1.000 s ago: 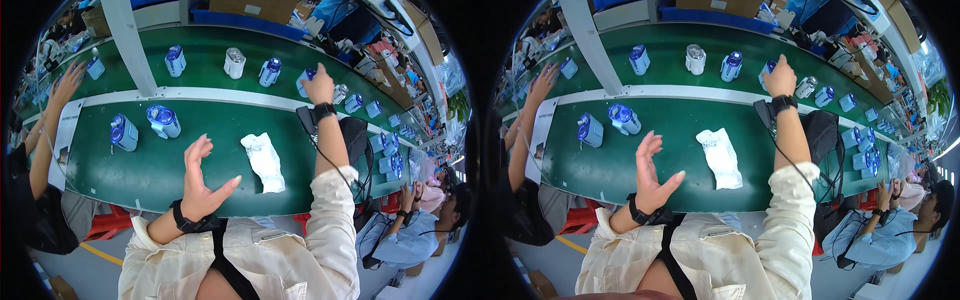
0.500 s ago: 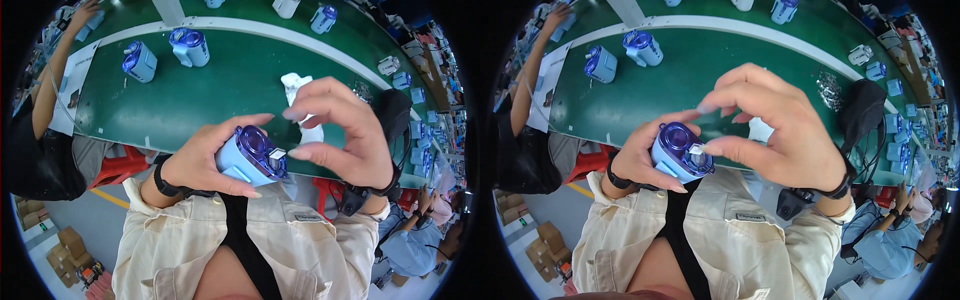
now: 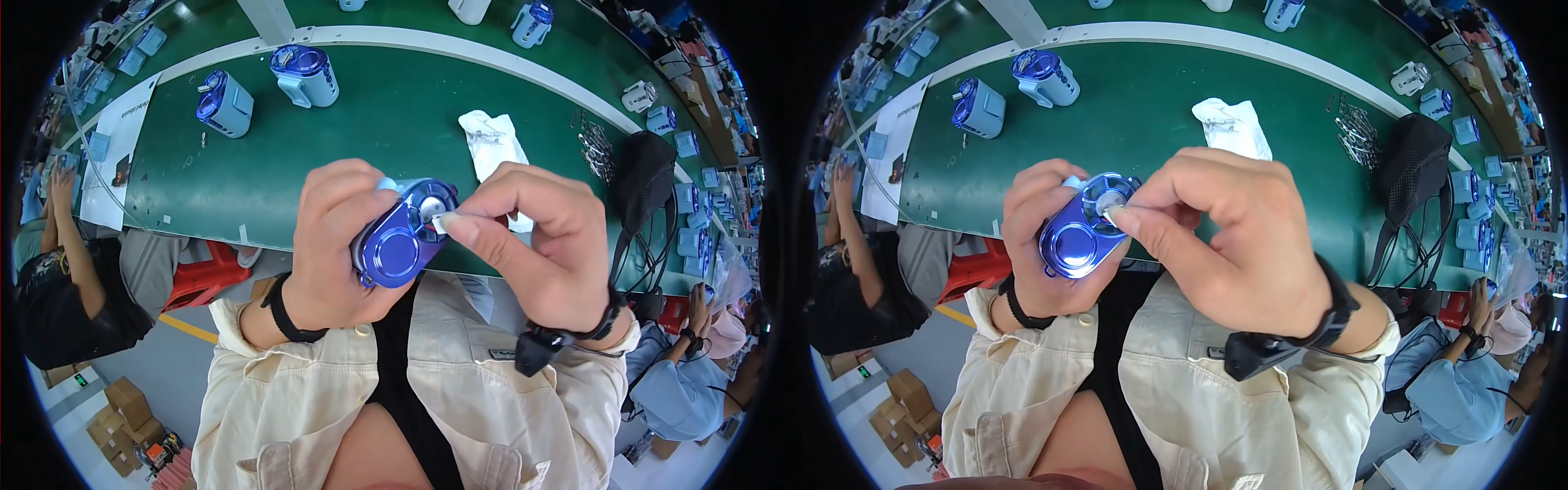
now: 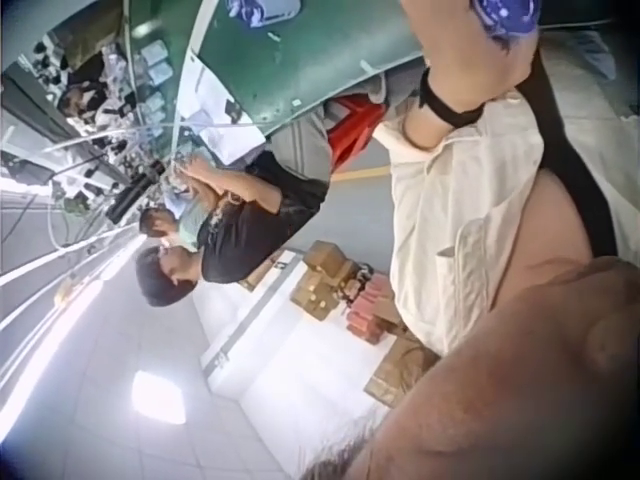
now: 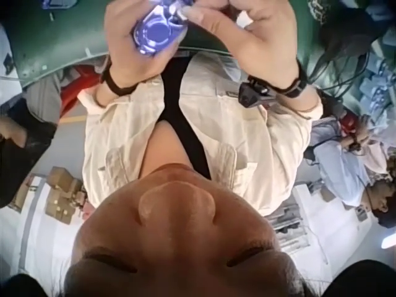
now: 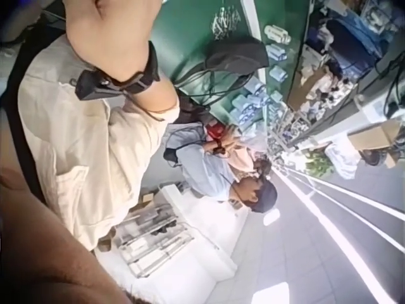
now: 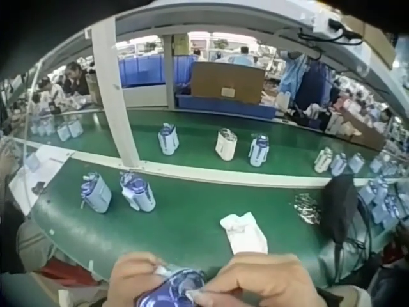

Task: The person picks up blue and white devices from a conveyor belt, peels a small white sticker from the top surface of each by hand, and places them back on the belt.

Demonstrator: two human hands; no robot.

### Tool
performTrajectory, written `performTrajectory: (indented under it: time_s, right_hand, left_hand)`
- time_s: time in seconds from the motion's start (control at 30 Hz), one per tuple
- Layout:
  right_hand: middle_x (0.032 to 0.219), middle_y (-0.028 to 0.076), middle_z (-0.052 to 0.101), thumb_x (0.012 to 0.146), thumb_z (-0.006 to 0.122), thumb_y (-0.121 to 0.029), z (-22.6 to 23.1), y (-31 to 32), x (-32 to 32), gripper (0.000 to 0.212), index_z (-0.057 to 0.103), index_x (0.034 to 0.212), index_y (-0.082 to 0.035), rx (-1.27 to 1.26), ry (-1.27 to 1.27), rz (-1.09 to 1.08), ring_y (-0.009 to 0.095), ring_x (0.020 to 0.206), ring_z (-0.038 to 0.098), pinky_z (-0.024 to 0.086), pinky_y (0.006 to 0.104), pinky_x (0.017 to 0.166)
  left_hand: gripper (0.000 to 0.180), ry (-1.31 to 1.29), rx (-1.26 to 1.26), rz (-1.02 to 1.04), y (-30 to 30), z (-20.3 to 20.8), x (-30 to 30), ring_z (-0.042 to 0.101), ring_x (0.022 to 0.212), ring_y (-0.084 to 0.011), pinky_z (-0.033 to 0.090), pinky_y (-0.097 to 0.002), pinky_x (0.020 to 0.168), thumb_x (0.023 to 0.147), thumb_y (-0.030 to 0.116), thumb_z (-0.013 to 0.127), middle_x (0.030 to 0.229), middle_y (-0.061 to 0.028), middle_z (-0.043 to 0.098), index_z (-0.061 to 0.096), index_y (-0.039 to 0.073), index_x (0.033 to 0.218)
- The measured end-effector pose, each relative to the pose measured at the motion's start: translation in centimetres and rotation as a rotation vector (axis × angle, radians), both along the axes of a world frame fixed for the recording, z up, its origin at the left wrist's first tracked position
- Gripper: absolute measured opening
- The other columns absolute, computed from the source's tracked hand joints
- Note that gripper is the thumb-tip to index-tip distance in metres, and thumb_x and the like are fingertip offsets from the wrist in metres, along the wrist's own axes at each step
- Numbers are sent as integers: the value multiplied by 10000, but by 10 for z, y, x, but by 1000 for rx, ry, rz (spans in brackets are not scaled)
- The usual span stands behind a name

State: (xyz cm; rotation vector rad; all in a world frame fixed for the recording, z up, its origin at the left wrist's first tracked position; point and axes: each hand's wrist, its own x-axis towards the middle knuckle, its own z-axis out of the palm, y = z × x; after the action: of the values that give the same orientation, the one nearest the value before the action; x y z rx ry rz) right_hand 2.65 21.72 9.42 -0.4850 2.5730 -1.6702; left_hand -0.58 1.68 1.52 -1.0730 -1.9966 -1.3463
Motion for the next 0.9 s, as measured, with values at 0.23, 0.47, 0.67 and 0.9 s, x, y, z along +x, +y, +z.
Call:
performTrajectory:
  time_s: [0.23,0.47,0.67,0.9]
  right_hand:
    - [706,81,633,703,729,-2,-28,-11,0,120,685,815,8,88,665,-211,195,573,558,406,290,556]
    - [728,103,630,710,707,29,-27,-18,8,165,675,871,32,319,789,-252,214,590,551,374,320,589]
    - [773,145,625,714,715,25,-32,-21,14,191,674,900,34,461,817,-289,234,620,555,395,341,620]
    - [1135,215,585,810,717,-103,-55,-27,-4,377,577,1129,40,-406,351,-300,244,946,591,460,363,865]
  left_hand:
    - [591,163,34,114,9,-5,-1,556,941,-350,480,-430,760,615,61,806,1078,-119,509,530,42,1138]
    - [518,243,20,155,11,-8,2,555,955,-362,484,-437,750,655,52,773,1077,-108,506,553,41,1124]
    - [520,280,-1,159,10,-12,1,556,957,-374,498,-443,735,681,66,762,1063,-102,506,553,38,1156]
    - [546,292,54,113,11,-13,1,557,964,-363,513,-443,711,687,80,772,1071,-105,509,543,45,1182]
